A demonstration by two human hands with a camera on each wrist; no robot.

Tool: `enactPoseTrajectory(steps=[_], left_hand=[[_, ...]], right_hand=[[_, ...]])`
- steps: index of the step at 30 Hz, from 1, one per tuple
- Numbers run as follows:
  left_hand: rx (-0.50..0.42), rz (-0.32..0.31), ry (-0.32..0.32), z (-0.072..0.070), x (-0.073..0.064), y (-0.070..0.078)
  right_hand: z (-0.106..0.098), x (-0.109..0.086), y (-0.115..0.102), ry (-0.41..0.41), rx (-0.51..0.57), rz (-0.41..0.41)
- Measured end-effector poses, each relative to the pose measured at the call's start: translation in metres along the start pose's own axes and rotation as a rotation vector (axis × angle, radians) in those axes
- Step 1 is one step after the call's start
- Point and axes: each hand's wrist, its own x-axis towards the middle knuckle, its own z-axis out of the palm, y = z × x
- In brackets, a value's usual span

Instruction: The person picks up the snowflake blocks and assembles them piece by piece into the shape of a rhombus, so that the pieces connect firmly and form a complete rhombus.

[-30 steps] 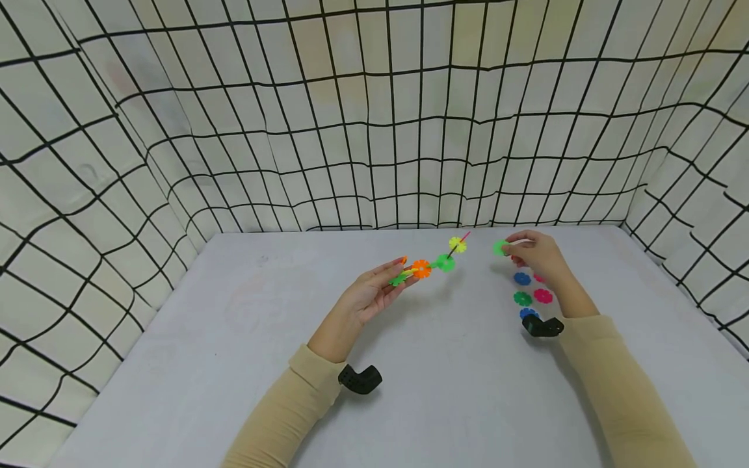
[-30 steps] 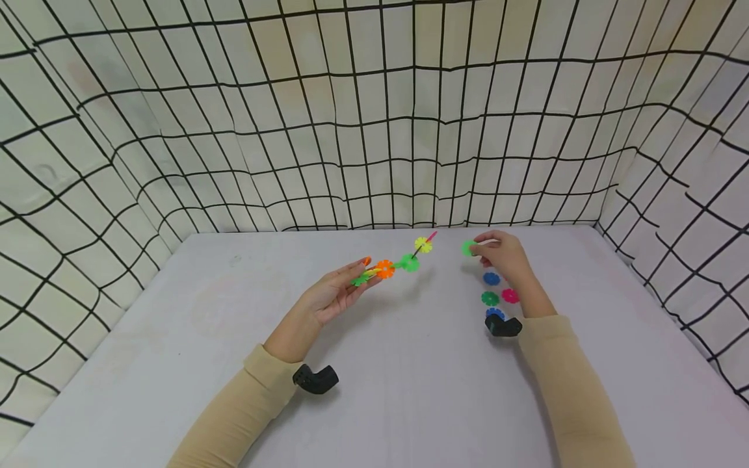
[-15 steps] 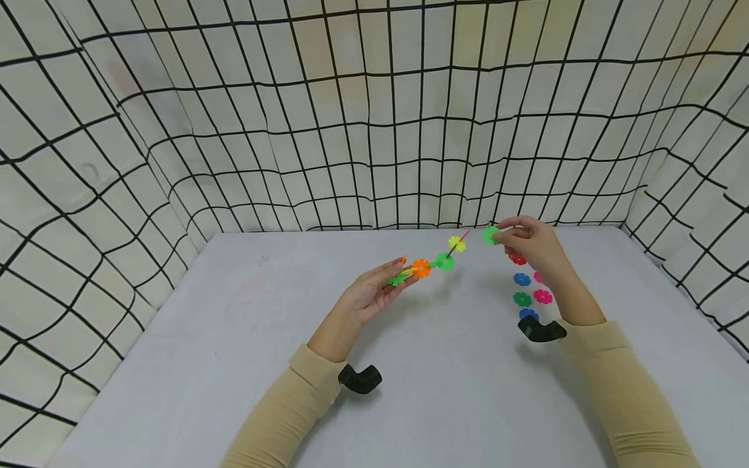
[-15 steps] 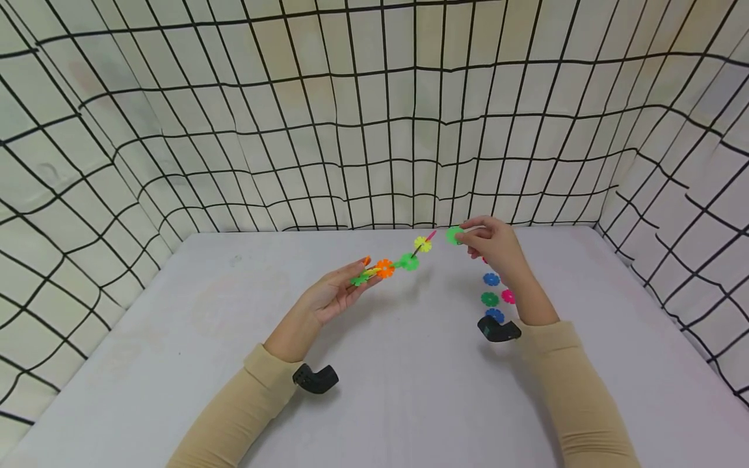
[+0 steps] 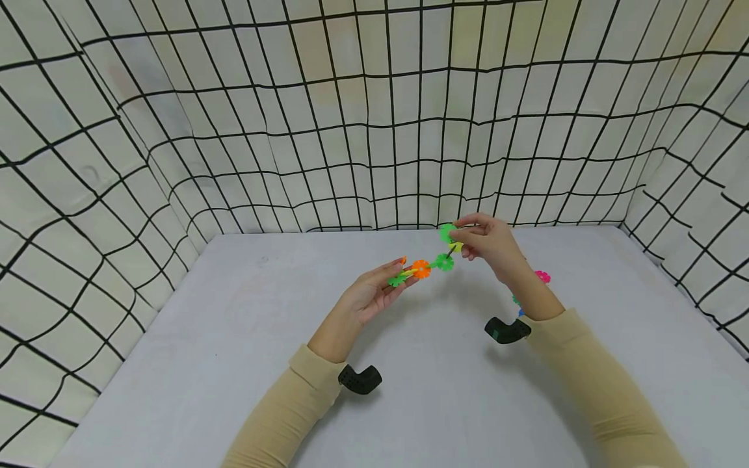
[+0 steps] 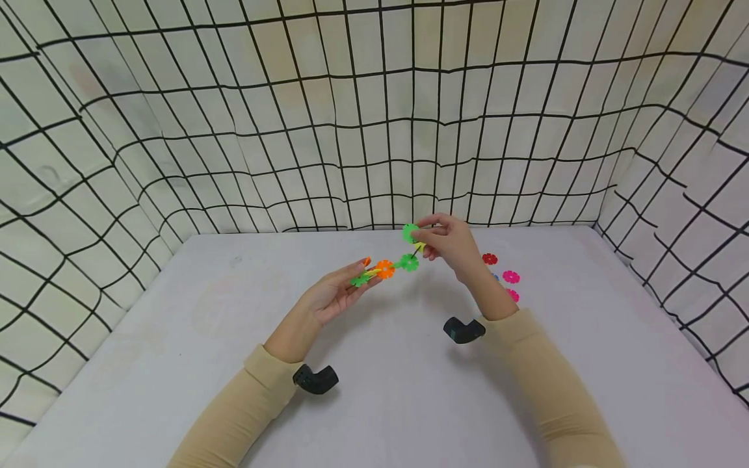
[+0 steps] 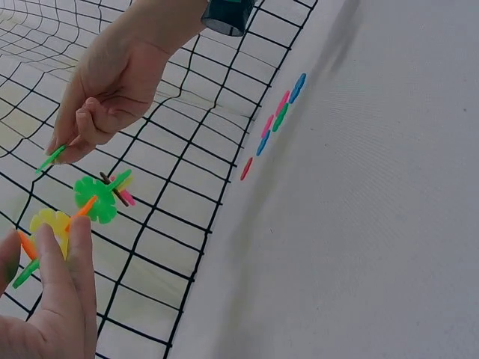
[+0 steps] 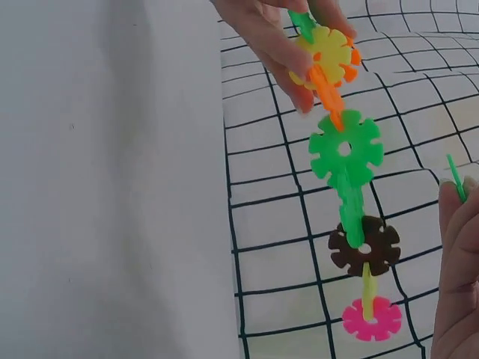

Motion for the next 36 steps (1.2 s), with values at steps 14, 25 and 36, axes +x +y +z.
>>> enactPoseTrajectory(steps=[14,25,36], left_hand=[[0.063,0.022,0.02,-0.001,0.003,-0.003],[0.096,0.033,-0.005,-0.002,0.004,-0.004],[0.096,0.016,-0.037,-0.002,0.004,-0.003]], right_hand=[[0.042,0.0,-0.004,-0.032,-0.313,-0.042],[0.051,0.001,-0.003,-0.064,-0.405,-0.052],[0.052,0.002,-0.001,-0.088,-0.364,-0.048]])
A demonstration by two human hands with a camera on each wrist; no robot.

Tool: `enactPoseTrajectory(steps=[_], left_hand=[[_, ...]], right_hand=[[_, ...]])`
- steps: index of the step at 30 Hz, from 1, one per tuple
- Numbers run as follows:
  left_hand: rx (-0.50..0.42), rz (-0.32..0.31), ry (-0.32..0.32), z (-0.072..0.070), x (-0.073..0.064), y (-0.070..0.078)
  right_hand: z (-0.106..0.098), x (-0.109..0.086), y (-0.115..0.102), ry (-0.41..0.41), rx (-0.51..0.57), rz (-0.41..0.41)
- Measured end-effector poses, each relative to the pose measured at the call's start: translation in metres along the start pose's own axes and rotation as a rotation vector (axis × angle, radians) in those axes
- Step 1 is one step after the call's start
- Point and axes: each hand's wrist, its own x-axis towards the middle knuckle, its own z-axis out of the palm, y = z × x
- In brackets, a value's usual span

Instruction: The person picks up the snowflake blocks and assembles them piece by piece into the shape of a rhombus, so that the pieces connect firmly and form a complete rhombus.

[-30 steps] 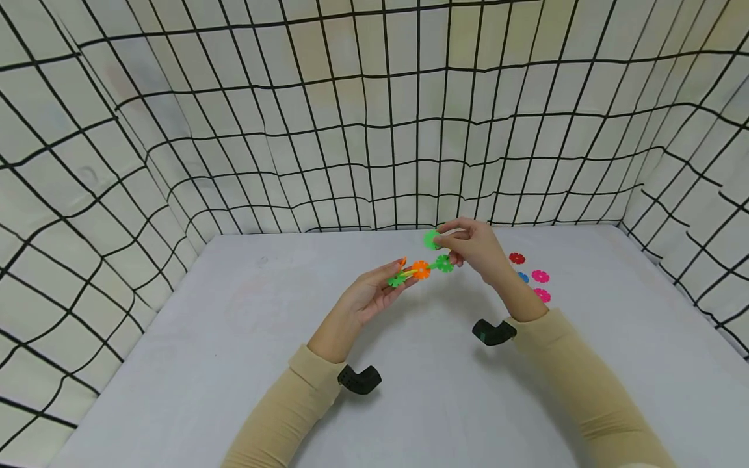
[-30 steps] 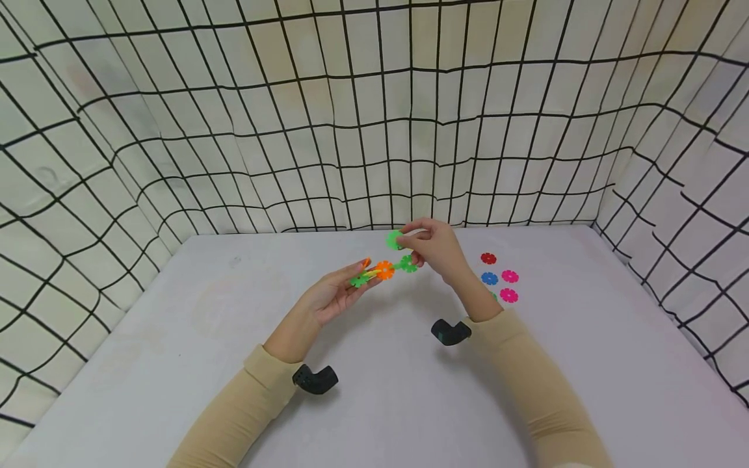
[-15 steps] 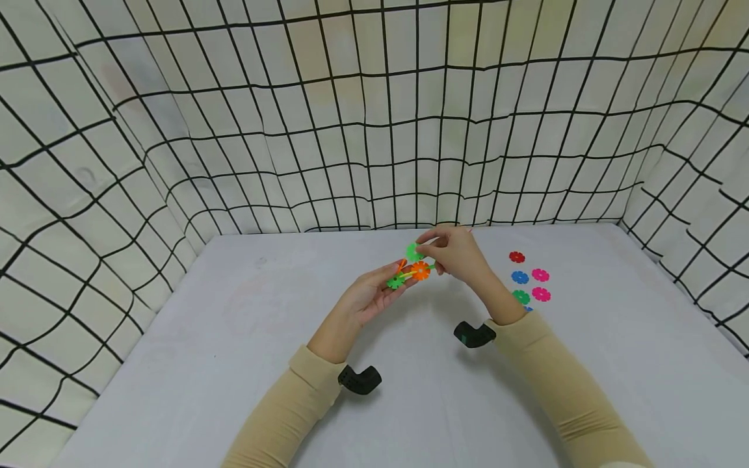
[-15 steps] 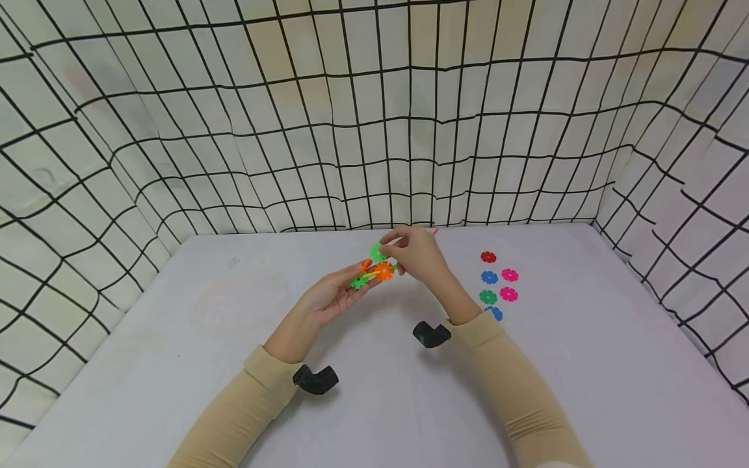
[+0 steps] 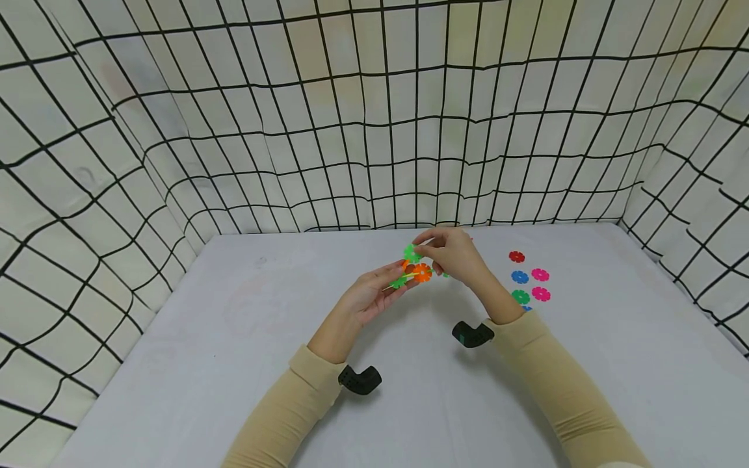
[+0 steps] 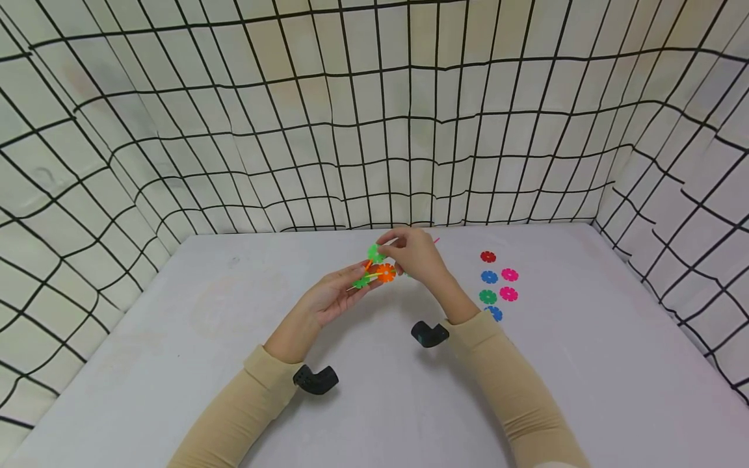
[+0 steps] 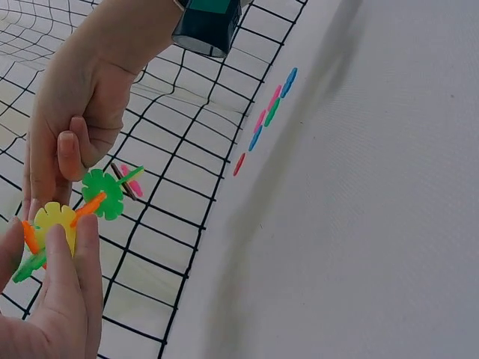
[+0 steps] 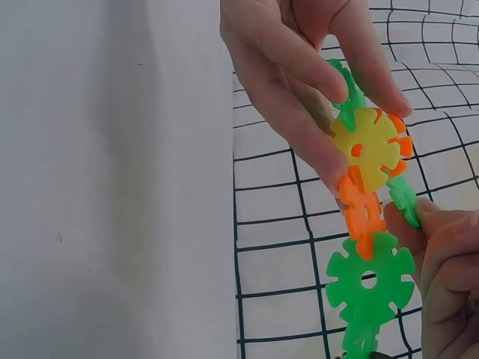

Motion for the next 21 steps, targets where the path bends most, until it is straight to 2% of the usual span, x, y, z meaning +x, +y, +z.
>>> enactPoseTrajectory(steps=[6,12,21], left_hand=[[0.018,0.01,-0.007,0.001,-0.0003,0.0002],[0.122,0.06,-0.007,0.0024,-0.0012,-0.0016],[0.177,0.116,0.029,0.007,-0.0027,-0.0029]], right_hand=[[-0.0006,0.0014,0.0006,-0.011,0.046,0.011],[0.0013,0.0032,0.0031,-0.005,0.097,0.015],[0.0071,0.0041,0.0066,0.036,0.134,-0.012]])
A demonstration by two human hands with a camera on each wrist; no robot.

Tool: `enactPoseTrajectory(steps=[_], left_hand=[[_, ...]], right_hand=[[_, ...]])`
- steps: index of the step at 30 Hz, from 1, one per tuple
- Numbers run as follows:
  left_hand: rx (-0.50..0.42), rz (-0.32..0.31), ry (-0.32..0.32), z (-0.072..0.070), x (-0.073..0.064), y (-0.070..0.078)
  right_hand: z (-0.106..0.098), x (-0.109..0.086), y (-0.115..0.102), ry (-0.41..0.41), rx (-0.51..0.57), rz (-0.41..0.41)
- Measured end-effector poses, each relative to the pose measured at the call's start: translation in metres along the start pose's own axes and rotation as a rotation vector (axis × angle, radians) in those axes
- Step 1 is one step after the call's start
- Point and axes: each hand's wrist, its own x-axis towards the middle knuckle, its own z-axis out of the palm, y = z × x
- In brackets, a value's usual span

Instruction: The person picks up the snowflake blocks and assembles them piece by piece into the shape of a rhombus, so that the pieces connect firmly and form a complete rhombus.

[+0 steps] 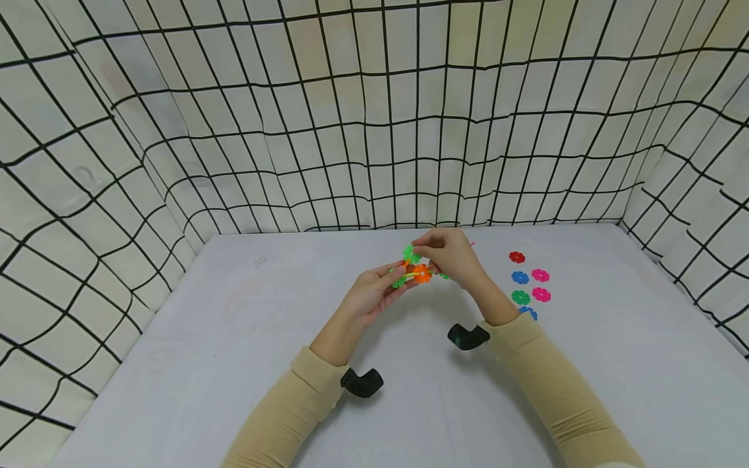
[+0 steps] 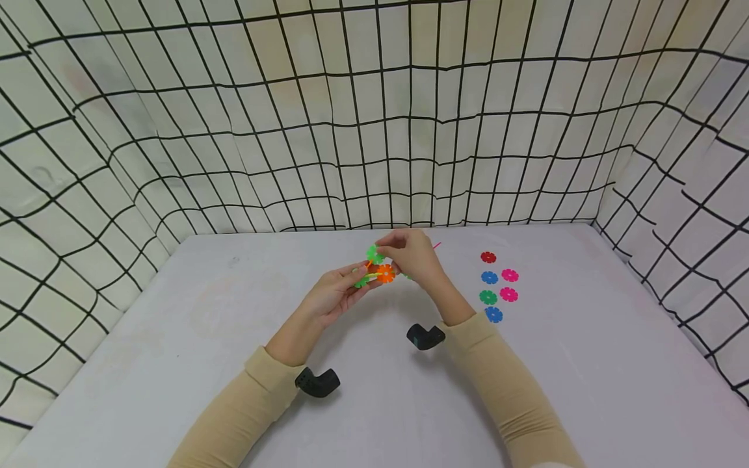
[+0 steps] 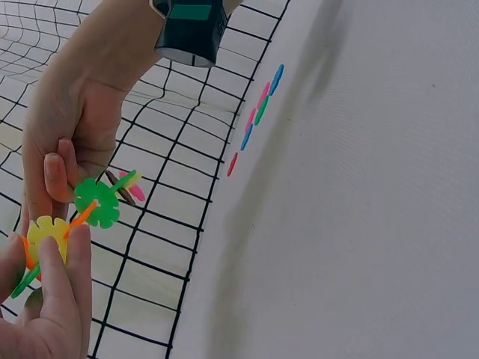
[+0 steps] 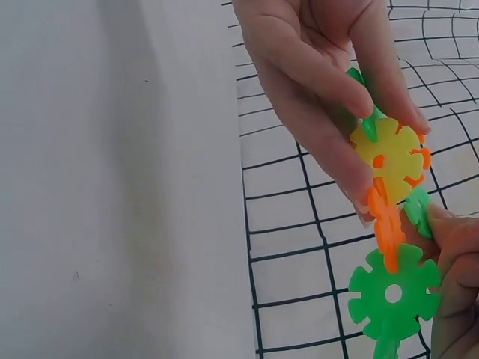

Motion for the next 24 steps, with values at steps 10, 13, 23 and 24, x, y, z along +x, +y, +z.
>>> enactPoseTrajectory(steps=[10,13,23,24], left_hand=[[0.058,0.001,0.007,-0.0019,0.0004,-0.0018],[0.056,-0.007,0.002,-0.0023,0.0007,-0.0011],[0.048,-0.049,0.013,-0.0016,0.0027,-0.0035],[0.054,-0.048,0.013,-0.0016,0.003,-0.0043]], right_hand=[[0.0004,-0.0018,-0.0045,-0.039,-0.07,-0.009],[-0.0005,-0.0015,-0.007,-0.061,-0.101,-0.007],[0.0046,-0.0006,-0.0094,-0.122,-0.205,-0.038],[0.0046,-0.0011,-0.0101,-0.121,-0.217,-0.044]])
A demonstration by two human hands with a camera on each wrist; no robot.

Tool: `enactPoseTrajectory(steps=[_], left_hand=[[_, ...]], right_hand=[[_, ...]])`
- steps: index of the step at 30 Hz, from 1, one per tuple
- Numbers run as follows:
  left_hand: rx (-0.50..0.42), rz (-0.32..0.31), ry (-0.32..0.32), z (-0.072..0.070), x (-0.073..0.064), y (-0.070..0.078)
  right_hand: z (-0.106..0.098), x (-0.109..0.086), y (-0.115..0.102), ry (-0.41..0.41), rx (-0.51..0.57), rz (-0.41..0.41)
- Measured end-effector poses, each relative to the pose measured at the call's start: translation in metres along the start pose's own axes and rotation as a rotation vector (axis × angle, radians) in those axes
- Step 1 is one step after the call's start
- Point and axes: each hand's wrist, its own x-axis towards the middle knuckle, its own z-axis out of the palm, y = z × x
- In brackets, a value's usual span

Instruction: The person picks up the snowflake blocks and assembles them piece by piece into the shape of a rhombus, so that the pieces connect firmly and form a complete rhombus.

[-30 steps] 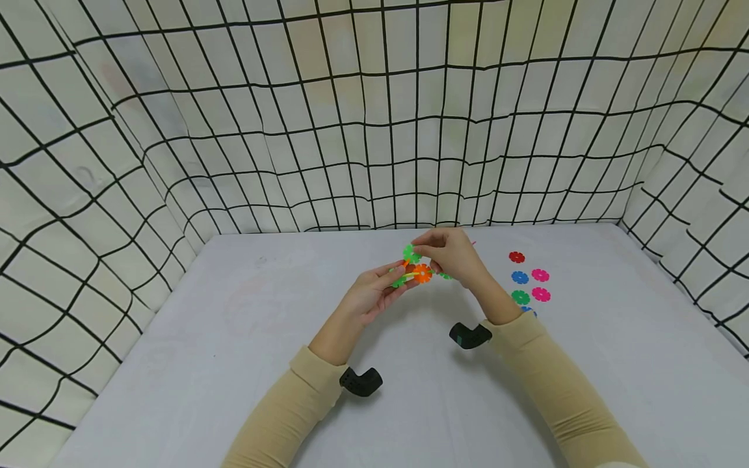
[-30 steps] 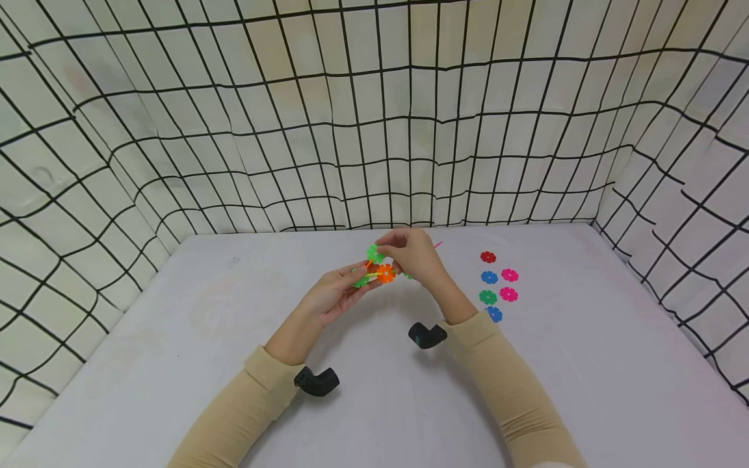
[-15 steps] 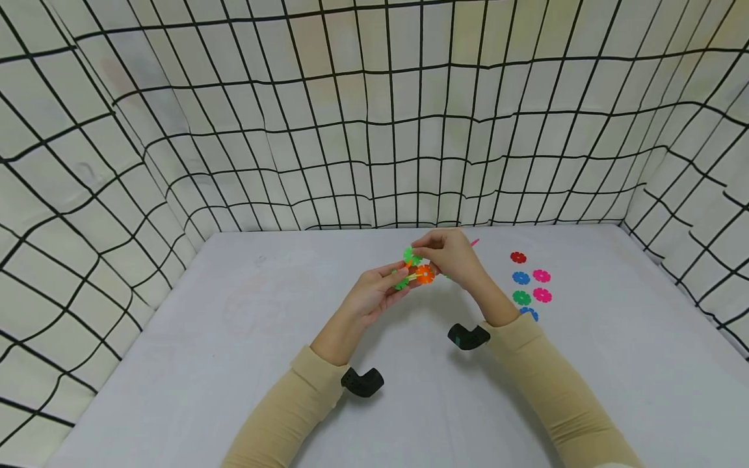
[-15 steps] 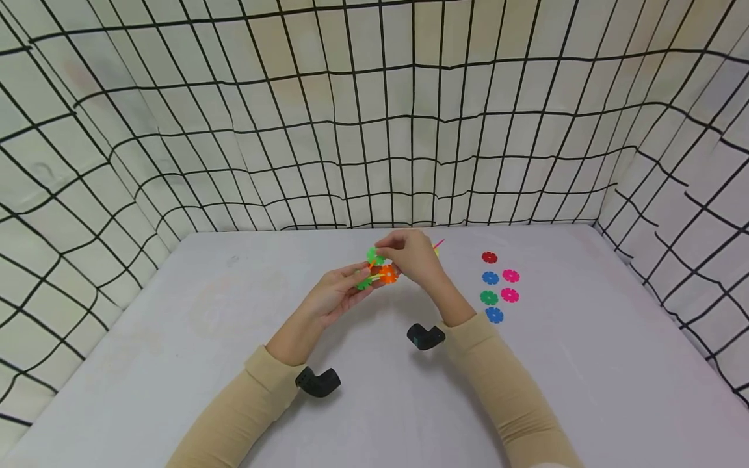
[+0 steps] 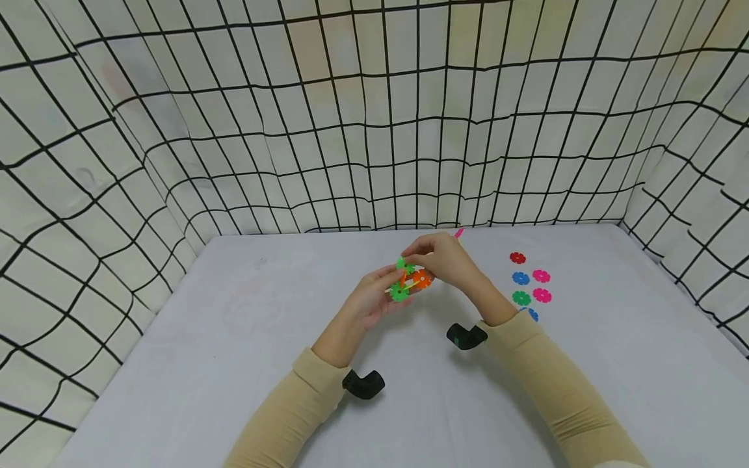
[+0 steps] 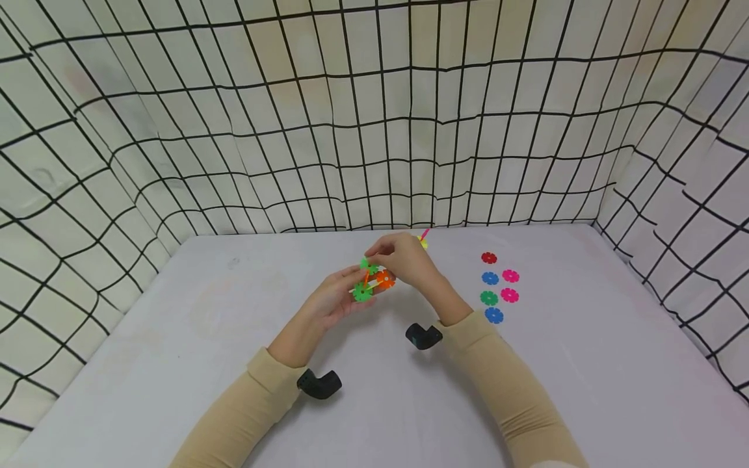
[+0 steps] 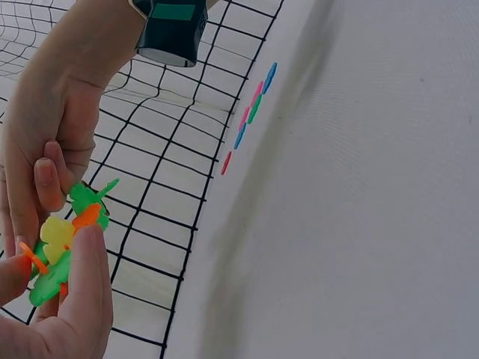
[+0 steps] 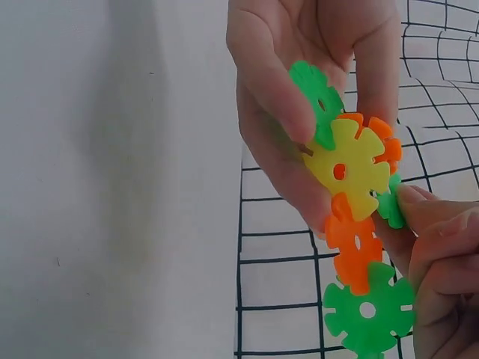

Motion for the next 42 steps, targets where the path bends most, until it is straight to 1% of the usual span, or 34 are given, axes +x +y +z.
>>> enactPoseTrajectory(steps=[4,8,12,15,18,20,24,27,33,36,39,42], left_hand=[[0.023,0.016,-0.007,-0.001,0.001,-0.004],[0.019,0.021,0.005,-0.001,0.002,-0.006],[0.005,0.026,0.025,-0.001,0.001,-0.005],[-0.015,0.03,0.036,-0.001,0.0,-0.004],[-0.032,0.026,0.044,-0.001,0.0,-0.003],[-0.046,0.021,0.053,-0.001,0.0,-0.002],[-0.073,0.018,0.065,-0.001,0.001,-0.001],[-0.098,0.021,0.073,-0.001,0.001,-0.001],[-0.14,0.027,0.096,-0.002,0.002,-0.002],[-0.188,0.017,0.126,-0.002,0.001,-0.002],[-0.264,0.012,0.155,-0.002,0.001,-0.002],[-0.335,0.009,0.178,-0.001,0.0,-0.002]], right_hand=[[-0.003,-0.002,-0.002,-0.001,-0.029,0.003],[-0.011,-0.005,-0.002,0.014,-0.006,0.0],[-0.022,-0.009,0.003,0.031,0.047,-0.061],[-0.031,-0.013,0.008,0.027,0.087,-0.115],[-0.04,-0.018,0.016,0.032,0.104,-0.131],[-0.047,-0.02,0.022,0.044,0.106,-0.116],[-0.062,-0.027,0.035,0.086,0.072,-0.081],[-0.073,-0.031,0.046,0.133,0.035,-0.067],[-0.094,-0.037,0.071,0.214,0.008,-0.02],[-0.102,-0.039,0.083,0.242,-0.006,0.008],[-0.11,-0.04,0.095,0.258,-0.046,0.042],[-0.116,-0.039,0.107,0.234,-0.083,0.099]])
